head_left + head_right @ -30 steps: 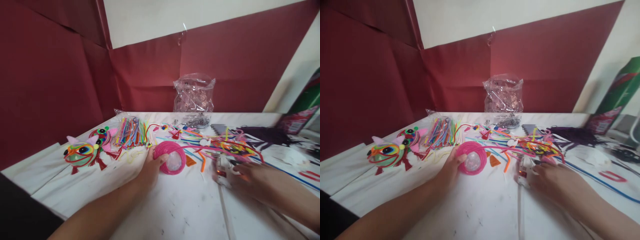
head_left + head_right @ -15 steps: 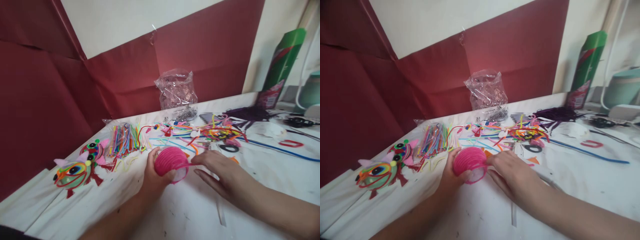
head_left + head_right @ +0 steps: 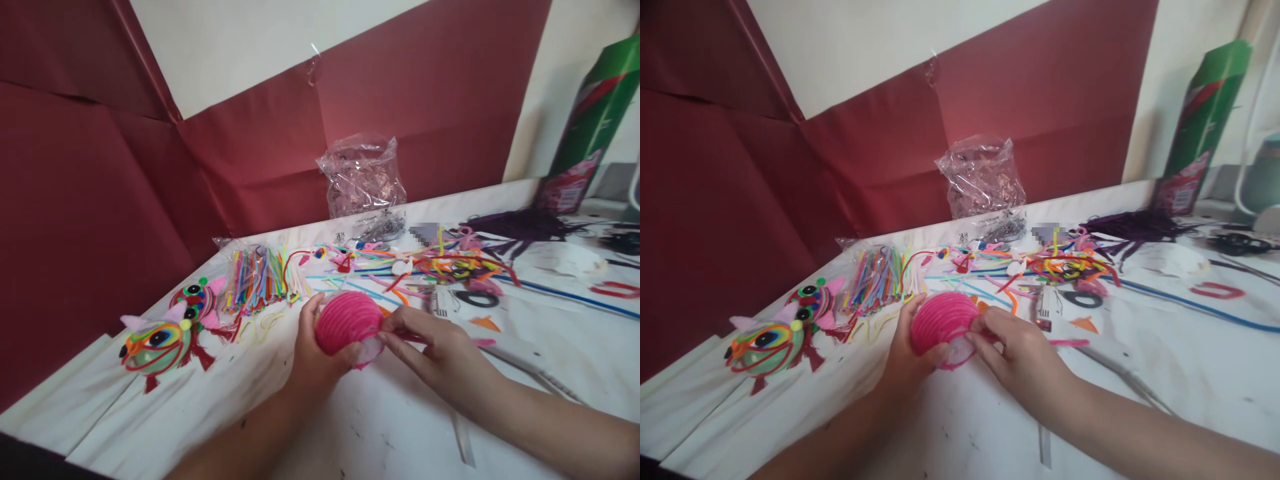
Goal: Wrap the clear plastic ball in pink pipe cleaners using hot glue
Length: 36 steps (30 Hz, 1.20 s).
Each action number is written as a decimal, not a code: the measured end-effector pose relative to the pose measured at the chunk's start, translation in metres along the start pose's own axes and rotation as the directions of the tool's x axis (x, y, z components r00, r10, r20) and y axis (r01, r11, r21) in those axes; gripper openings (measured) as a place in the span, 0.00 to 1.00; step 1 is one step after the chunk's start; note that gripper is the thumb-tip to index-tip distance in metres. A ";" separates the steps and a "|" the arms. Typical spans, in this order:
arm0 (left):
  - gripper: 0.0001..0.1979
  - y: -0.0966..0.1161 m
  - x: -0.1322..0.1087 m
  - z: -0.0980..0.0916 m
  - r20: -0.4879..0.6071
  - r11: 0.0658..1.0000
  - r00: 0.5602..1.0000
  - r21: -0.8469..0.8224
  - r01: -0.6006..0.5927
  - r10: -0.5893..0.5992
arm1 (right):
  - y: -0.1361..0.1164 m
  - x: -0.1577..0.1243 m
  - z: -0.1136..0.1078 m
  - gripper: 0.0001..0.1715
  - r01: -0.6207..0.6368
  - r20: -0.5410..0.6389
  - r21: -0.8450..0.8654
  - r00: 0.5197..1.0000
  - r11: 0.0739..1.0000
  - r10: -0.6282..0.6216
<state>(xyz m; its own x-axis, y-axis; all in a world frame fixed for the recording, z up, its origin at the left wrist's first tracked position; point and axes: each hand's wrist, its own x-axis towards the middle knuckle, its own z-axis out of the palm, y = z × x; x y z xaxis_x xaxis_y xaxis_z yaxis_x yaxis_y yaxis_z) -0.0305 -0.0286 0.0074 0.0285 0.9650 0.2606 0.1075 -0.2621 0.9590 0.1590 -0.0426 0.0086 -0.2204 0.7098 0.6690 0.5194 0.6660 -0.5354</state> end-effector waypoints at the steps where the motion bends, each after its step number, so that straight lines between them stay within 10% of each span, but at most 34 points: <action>1: 0.44 -0.001 0.000 0.001 0.007 1.000 1.000 0.000 0.002 -0.002 | 0.000 0.000 0.000 0.09 -0.019 -0.004 -0.002 1.000 1.000 0.019; 36: 0.43 0.006 -0.003 0.011 -0.007 0.999 0.999 -0.012 0.047 -0.047 | 0.005 -0.006 0.008 0.13 -0.153 0.018 -0.004 0.988 0.988 0.153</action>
<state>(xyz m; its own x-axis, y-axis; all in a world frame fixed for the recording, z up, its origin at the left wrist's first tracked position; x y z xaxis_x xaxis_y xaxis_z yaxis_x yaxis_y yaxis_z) -0.0189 -0.0327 0.0108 0.0166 0.9763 0.2160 0.0970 -0.2166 0.9714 0.1567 -0.0416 -0.0019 -0.1534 0.8076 0.5695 0.5506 0.5484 -0.6293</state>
